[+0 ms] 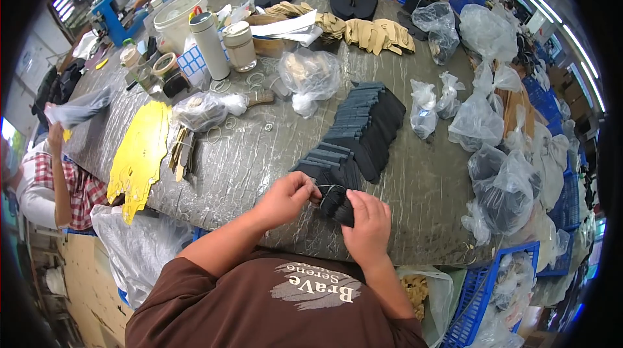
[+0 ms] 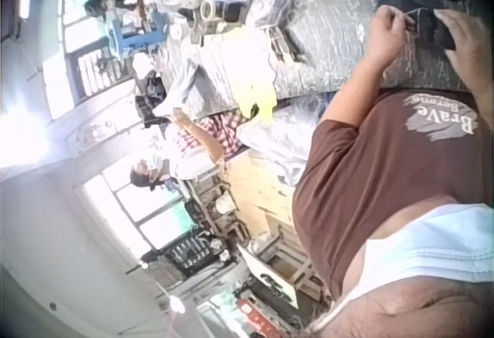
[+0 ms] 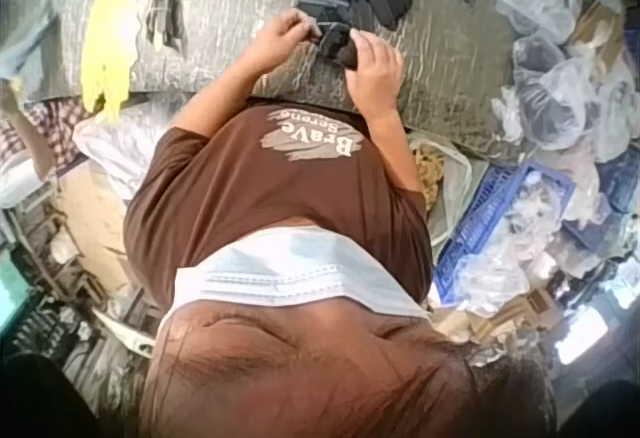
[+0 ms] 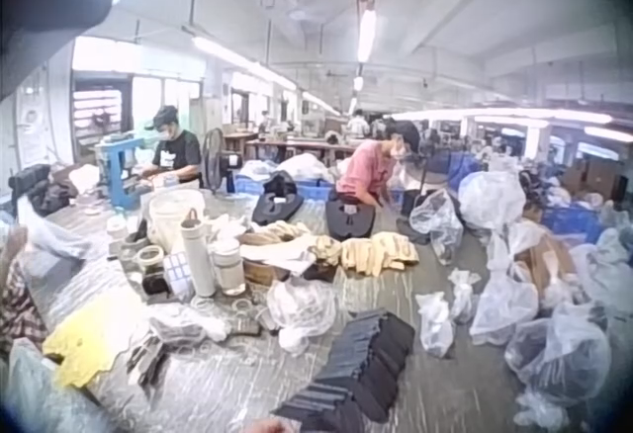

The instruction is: The worker is aligning, stacking, and organizing small gray shoe components on a factory assembly table.

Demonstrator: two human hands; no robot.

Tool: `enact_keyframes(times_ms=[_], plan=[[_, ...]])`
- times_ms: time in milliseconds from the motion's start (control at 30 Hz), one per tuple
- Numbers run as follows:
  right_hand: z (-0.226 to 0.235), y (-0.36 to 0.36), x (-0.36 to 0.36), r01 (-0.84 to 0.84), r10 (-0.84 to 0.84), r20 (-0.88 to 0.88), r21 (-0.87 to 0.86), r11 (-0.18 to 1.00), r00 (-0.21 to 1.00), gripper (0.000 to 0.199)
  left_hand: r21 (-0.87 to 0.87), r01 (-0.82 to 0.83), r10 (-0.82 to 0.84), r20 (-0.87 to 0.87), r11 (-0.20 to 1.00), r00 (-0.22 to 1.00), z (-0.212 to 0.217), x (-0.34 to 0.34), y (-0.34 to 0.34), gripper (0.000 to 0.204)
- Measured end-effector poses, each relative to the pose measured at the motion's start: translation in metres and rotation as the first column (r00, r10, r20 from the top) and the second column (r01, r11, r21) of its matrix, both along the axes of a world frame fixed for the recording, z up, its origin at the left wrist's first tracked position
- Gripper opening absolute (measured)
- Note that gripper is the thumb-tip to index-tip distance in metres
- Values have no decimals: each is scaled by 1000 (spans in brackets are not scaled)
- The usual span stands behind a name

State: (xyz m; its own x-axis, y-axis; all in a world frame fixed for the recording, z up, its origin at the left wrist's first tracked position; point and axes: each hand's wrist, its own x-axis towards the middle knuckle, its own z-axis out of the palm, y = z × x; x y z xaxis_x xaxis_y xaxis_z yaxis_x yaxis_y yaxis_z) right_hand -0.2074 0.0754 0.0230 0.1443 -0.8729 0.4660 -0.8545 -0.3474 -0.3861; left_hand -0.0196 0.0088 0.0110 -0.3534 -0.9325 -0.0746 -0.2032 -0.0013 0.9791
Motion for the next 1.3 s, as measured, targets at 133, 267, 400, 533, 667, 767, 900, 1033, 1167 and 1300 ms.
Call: enact_keyframes(times_ms=[133, 267, 400, 533, 667, 767, 900, 1033, 1167, 1300], plan=[[7, 7, -24, -76, 9, 308, 205, 976, 951, 66, 459, 359, 12, -630, 813, 776, -13, 21, -17, 17], [21, 18, -60, -389, 43, 597, 465, 795, 801, 65, 332, 512, -492, -147, 792, 858, -1, 58, -37, 16], [28, 22, -72, -406, 35, 566, 544, 734, 823, 64, -73, 293, -205, 557, 953, 805, 9, 86, -88, 14], [6, 18, -32, -373, -174, 775, 472, 799, 607, 70, -637, 206, 295, 587, 743, 754, 36, 89, -138, 28], [-17, 2, 26, -306, -98, 631, 500, 811, 770, 69, -577, 204, 186, 544, 791, 819, 17, 59, -157, 41], [-27, -7, 40, -182, -35, 394, 499, 847, 919, 68, -328, 423, -221, 506, 844, 834, -12, 19, -135, 51], [-29, -18, 33, -22, -78, 207, 443, 896, 975, 69, -157, 310, -213, 445, 938, 870, -32, -4, -121, 62], [-34, -26, 15, 103, -192, 197, 389, 915, 961, 70, -117, 263, -172, 498, 958, 850, -35, -15, -114, 50], [-34, -27, 8, 193, -228, 91, 292, 937, 969, 71, -31, 248, -217, 392, 968, 894, -43, -11, -107, 37], [-33, -31, 2, 193, -205, 58, 166, 967, 977, 71, 25, 281, -278, -95, 959, 956, -66, -10, -107, 24]])
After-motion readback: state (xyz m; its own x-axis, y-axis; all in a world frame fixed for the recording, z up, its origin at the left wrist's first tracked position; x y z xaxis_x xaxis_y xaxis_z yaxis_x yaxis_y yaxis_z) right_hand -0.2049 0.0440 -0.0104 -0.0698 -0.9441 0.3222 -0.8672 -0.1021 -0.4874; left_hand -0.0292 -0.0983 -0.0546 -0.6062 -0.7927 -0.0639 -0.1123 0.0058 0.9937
